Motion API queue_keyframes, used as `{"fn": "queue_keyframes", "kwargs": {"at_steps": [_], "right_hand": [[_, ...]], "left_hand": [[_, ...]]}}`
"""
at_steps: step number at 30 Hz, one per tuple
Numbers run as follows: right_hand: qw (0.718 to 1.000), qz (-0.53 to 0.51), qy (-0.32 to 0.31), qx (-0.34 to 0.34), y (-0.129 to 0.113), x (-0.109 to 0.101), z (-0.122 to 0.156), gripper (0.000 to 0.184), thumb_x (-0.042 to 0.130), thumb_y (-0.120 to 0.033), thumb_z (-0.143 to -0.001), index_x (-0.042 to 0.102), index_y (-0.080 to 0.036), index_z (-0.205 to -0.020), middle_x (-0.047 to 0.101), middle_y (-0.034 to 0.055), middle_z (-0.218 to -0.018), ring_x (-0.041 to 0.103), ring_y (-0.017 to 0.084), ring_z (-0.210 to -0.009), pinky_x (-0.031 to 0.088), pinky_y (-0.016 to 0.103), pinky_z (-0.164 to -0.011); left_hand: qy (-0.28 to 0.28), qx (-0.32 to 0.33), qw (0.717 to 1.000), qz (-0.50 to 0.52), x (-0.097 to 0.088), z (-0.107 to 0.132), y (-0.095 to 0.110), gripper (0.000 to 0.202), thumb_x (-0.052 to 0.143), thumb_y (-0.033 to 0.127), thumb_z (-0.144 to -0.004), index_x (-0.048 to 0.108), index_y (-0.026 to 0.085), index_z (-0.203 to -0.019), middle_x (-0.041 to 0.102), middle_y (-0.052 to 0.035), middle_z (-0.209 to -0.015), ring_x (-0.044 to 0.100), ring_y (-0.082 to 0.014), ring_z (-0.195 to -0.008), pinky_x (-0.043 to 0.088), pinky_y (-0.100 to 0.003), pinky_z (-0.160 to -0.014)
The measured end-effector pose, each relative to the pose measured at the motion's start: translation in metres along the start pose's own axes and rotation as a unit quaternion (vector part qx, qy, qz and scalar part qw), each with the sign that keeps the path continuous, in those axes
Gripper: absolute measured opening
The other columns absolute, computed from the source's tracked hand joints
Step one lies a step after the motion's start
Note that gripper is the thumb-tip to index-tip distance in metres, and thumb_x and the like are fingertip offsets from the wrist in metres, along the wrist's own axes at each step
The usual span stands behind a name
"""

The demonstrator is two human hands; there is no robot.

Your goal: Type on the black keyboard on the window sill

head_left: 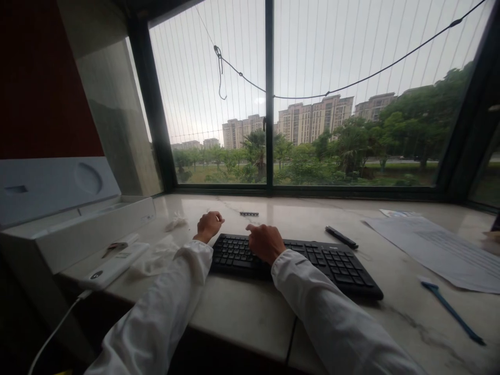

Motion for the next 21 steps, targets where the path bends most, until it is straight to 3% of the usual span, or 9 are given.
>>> {"fn": "queue_keyframes", "kwargs": {"at_steps": [4,8,12,15,19,21], "right_hand": [[1.000,-0.007,-0.021,-0.006,-0.001,0.002,0.002,0.031,0.040,-0.022,-0.083,0.070,-0.019,-0.091,0.068,0.0122,-0.087,0.064,0.023,-0.080,0.043,0.031,-0.066],[1.000,-0.015,-0.001,0.009,0.003,-0.002,0.002,0.032,0.038,-0.020,-0.084,0.067,-0.019,-0.100,0.068,0.0128,-0.089,0.064,0.023,-0.082,0.044,0.031,-0.067],[1.000,-0.007,-0.007,0.005,0.005,0.001,0.000,0.026,0.044,-0.018,-0.079,0.069,-0.016,-0.087,0.068,0.0134,-0.084,0.065,0.025,-0.080,0.044,0.031,-0.064],[1.000,-0.010,0.020,0.013,0.009,-0.004,-0.001,0.028,0.043,-0.018,-0.080,0.068,-0.017,-0.092,0.068,0.0134,-0.084,0.065,0.024,-0.080,0.045,0.032,-0.064],[1.000,-0.020,-0.009,0.004,0.008,0.003,-0.001,0.025,0.046,-0.019,-0.078,0.069,-0.015,-0.087,0.068,0.0152,-0.086,0.065,0.024,-0.081,0.045,0.033,-0.067],[1.000,-0.024,0.006,0.011,0.010,0.001,-0.001,0.025,0.045,-0.018,-0.078,0.069,-0.015,-0.087,0.068,0.0150,-0.086,0.065,0.024,-0.081,0.046,0.033,-0.067]], "left_hand": [[0.008,-0.002,1.000,-0.015,-0.003,-0.001,-0.001,0.021,0.056,0.043,-0.077,0.063,0.026,-0.085,0.067,-0.0047,-0.088,0.060,-0.0233,-0.083,0.043,-0.030,-0.065],[0.001,-0.010,0.999,-0.035,-0.001,-0.001,-0.006,0.023,0.055,0.044,-0.077,0.062,0.027,-0.091,0.067,-0.0047,-0.089,0.060,-0.0237,-0.085,0.043,-0.030,-0.066],[-0.022,0.000,0.998,-0.055,0.007,-0.003,-0.008,0.024,0.053,0.044,-0.077,0.060,0.028,-0.095,0.067,-0.0042,-0.088,0.061,-0.0235,-0.085,0.043,-0.030,-0.067],[-0.035,0.026,0.995,-0.093,0.015,-0.008,0.000,0.032,0.051,0.046,-0.078,0.057,0.027,-0.102,0.066,-0.0068,-0.093,0.060,-0.0245,-0.086,0.044,-0.032,-0.070],[-0.066,0.052,0.988,-0.130,0.031,-0.026,0.020,0.042,0.051,0.054,-0.076,0.055,0.025,-0.106,0.065,-0.0096,-0.100,0.059,-0.0266,-0.093,0.044,-0.035,-0.077],[-0.094,0.059,0.985,-0.135,0.043,-0.038,0.030,0.040,0.050,0.054,-0.077,0.058,0.025,-0.104,0.064,-0.0100,-0.101,0.058,-0.0275,-0.096,0.043,-0.037,-0.080]]}}
Point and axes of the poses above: each hand's wrist, its own z-axis away from the middle knuckle, its own x-axis out of the palm, y = z × x, the point moved 10 cm from there along -z, towards the middle knuckle
